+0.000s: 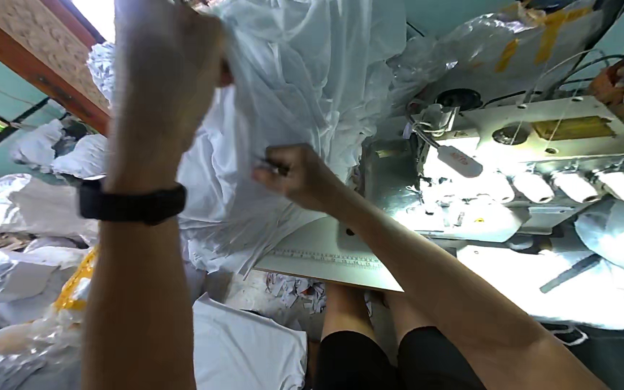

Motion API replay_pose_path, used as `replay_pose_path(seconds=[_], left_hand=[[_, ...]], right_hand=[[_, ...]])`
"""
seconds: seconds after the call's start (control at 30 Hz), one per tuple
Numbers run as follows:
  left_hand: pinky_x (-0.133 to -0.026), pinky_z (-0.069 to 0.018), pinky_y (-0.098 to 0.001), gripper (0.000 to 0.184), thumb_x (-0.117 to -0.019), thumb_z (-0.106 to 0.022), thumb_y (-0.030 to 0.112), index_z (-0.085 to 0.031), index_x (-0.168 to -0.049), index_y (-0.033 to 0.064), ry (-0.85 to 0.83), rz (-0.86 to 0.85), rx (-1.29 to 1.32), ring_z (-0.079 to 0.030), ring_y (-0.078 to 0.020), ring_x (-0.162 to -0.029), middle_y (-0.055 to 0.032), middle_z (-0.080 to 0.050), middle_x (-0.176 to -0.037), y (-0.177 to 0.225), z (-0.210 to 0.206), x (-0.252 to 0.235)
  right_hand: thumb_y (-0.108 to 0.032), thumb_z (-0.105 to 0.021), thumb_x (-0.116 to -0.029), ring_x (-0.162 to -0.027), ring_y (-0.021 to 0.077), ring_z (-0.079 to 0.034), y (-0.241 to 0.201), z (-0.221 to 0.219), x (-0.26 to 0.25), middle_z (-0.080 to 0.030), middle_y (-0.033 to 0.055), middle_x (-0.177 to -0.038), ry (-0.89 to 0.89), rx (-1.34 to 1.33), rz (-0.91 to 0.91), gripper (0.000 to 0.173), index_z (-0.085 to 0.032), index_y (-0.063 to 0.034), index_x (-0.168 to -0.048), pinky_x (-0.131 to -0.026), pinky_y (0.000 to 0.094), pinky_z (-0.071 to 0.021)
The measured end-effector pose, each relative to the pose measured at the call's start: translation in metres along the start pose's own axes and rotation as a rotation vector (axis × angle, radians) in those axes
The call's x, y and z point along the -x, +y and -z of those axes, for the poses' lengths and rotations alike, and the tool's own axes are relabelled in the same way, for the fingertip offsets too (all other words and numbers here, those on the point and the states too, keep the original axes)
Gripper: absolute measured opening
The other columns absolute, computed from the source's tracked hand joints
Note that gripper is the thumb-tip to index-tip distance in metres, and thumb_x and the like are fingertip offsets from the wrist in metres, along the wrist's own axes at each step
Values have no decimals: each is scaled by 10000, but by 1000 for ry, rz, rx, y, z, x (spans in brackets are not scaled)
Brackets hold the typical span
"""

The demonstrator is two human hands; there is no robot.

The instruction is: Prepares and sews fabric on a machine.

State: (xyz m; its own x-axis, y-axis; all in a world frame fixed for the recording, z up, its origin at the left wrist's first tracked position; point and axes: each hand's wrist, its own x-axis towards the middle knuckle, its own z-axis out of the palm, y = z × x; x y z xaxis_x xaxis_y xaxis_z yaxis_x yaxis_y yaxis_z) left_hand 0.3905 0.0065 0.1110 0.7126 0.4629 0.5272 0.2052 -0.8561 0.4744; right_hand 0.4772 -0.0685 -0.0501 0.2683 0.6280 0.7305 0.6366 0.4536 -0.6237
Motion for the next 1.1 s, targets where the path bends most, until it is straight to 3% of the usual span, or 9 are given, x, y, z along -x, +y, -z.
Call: replay_pose_path(seconds=[0.1, 0.2, 0.23, 0.3, 0.37, 0.6, 0.7, 0.83, 1.1], left_hand=[[-743, -520, -107, 149, -1046, -501, 150, -647, -1019, 146, 38, -192, -23, -593, 120, -806, 152, -618, -901, -20, 19, 1], [-823, -469, -243, 311, -1053, -394, 84, -609, -1233, -50, -131, -468, -301, -570, -54, -912, -151, -625, -1077, -44, 18, -9], [-814, -472, -262, 314, -1040, -366, 40, -594, -1229, -67, -170, -418, -421, -579, -92, -919, -171, -616, -1073, -35, 8, -8], [-981, -427, -360, 330, -1075, -321, -60, -589, -1268, -45, -128, 96, -631, -569, -181, -1092, -178, -601, -1201, 22, -36, 3], [-939, -465, -475, 302, -1065, -375, 30, -628, -1173, -97, -120, -468, -440, -615, -376, -1071, -311, -630, -1131, -43, -34, 2], [-1017, -420, -330, 198, -1027, -572, 153, -708, -1006, 11, -46, -806, 34, -522, -242, -1180, -183, -555, -1220, -38, -138, 18], [-1180, -252, -568, 240, -1026, -558, 205, -698, -968, 19, -188, -820, 113, -516, -316, -1331, -151, -668, -1222, -36, -164, 27], [-1087, -408, -443, 259, -946, -659, 312, -711, -845, 79, -496, -722, 331, -639, -102, -877, 3, -652, -818, -39, -199, 42], [-803, -494, -260, 42, -816, -712, 61, -686, -809, 93, -729, -473, 494, -617, -47, -782, 18, -654, -780, -55, -267, 70]], right_hand=[[-116, -686, -949, -540, 126, -532, -31, 0, 19, -572, 53, -621, -67, -147, -13, 178, -689, 30, -847, -512, 313, -456], [18, -581, -983, -469, -47, -435, -70, 8, 55, -483, -55, -539, 110, -752, -295, 206, -602, 19, -779, -461, 124, -383], [4, -517, -1016, -454, -66, -419, -76, 10, 65, -468, -88, -527, 162, -940, -389, 247, -565, -32, -777, -450, 109, -367], [-44, -443, -1055, -438, -74, -409, -78, 13, 83, -477, -116, -532, 267, -1148, -528, 283, -539, -112, -798, -434, 106, -353], [-66, -433, -1062, -427, -65, -424, -71, 17, 101, -504, -112, -534, 361, -1197, -604, 294, -557, -131, -803, -420, 113, -354], [-167, -525, -1056, -481, -94, -452, -52, 40, 175, -535, -154, -591, 439, -981, -569, 255, -628, -184, -824, -442, 95, -362], [-268, -592, -1036, -489, -108, -459, -44, 60, 210, -550, -166, -604, 434, -859, -629, 233, -663, -213, -821, -440, 83, -368], [-221, -638, -983, -465, -103, -469, -35, 77, 246, -576, -170, -588, 524, -711, -771, 206, -672, -260, -783, -428, 88, -390], [-92, -631, -943, -411, -80, -408, -10, 94, 276, -550, -138, -555, 621, -594, -1027, 201, -645, -220, -789, -382, 98, -328]])
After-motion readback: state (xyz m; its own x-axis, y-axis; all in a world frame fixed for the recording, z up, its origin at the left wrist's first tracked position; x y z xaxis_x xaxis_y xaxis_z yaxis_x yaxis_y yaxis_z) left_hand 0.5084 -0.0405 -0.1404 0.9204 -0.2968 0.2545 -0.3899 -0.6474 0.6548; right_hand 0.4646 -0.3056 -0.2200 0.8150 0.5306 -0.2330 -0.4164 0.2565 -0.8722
